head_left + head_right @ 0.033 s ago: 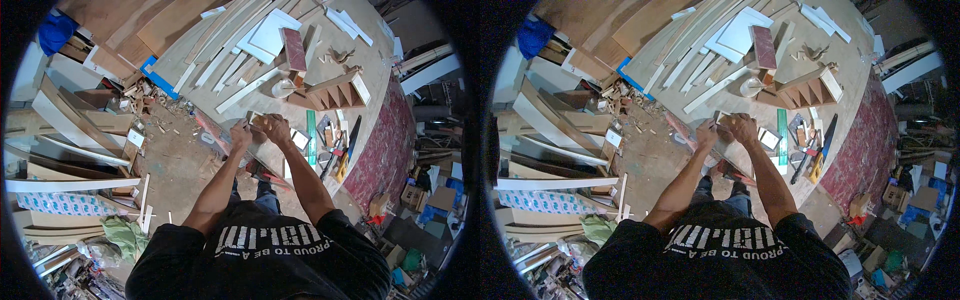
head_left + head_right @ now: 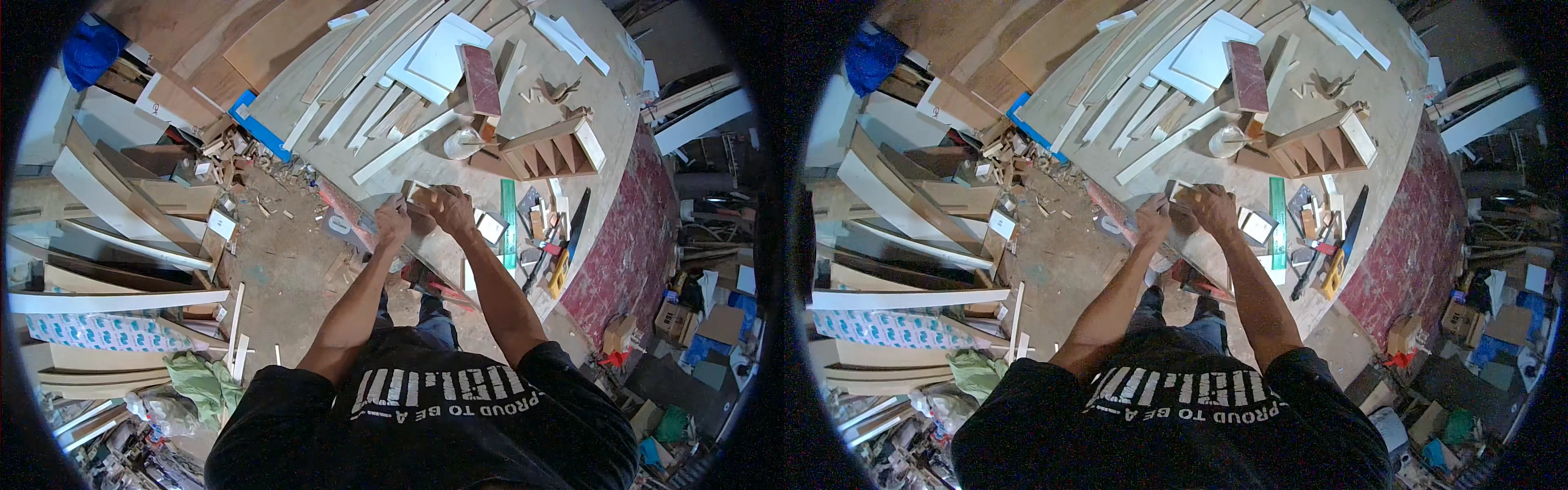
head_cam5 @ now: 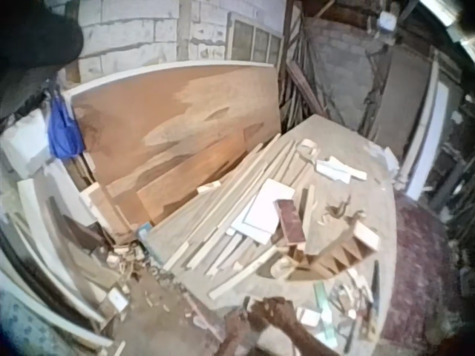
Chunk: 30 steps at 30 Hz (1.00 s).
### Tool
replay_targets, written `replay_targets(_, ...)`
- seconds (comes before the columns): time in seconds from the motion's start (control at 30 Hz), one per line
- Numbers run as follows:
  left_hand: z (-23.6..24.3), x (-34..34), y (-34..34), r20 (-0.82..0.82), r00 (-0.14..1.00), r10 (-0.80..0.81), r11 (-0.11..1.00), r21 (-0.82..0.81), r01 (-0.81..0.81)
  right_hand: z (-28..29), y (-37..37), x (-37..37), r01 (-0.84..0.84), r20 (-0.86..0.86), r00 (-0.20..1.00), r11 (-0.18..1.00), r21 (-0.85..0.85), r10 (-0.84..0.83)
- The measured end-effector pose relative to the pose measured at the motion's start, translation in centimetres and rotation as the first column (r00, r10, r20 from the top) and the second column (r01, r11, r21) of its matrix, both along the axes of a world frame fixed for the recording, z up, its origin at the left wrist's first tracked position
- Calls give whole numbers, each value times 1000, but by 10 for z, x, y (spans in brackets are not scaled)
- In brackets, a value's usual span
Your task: The person measures and marks a wooden piece before sawing it.
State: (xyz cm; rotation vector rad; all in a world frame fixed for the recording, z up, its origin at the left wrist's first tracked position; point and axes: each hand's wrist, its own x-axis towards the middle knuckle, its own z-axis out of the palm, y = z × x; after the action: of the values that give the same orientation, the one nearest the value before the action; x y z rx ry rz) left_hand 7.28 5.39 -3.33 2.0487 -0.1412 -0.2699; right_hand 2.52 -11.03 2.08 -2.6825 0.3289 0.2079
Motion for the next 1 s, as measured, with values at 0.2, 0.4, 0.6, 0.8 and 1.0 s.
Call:
replay_targets(0.2, 15, 16, 13, -139, 987, -80, 996, -42, 75, 2, 2, -1, 41, -28, 999, 999, -34, -42)
replay_targets(0.4, 46, 52, -5, 330, 749, -575, 818, 222, 531, 12, 3, -1, 61, -15, 998, 997, 41, -60)
replay_targets(0.6, 53, 70, -34, 167, 482, -860, 502, 448, 740, -1, 2, -2, 76, 21, 997, 997, 0, -76)
replay_targets(0.8, 54, 77, -49, -10, 402, -916, 316, 601, 734, -8, -5, -7, 63, 25, 998, 997, -45, -62)
replay_targets(1.0, 65, 76, -45, -95, 404, -910, 277, 584, 763, -18, -37, -10, 137, 208, 958, 954, 266, -196)
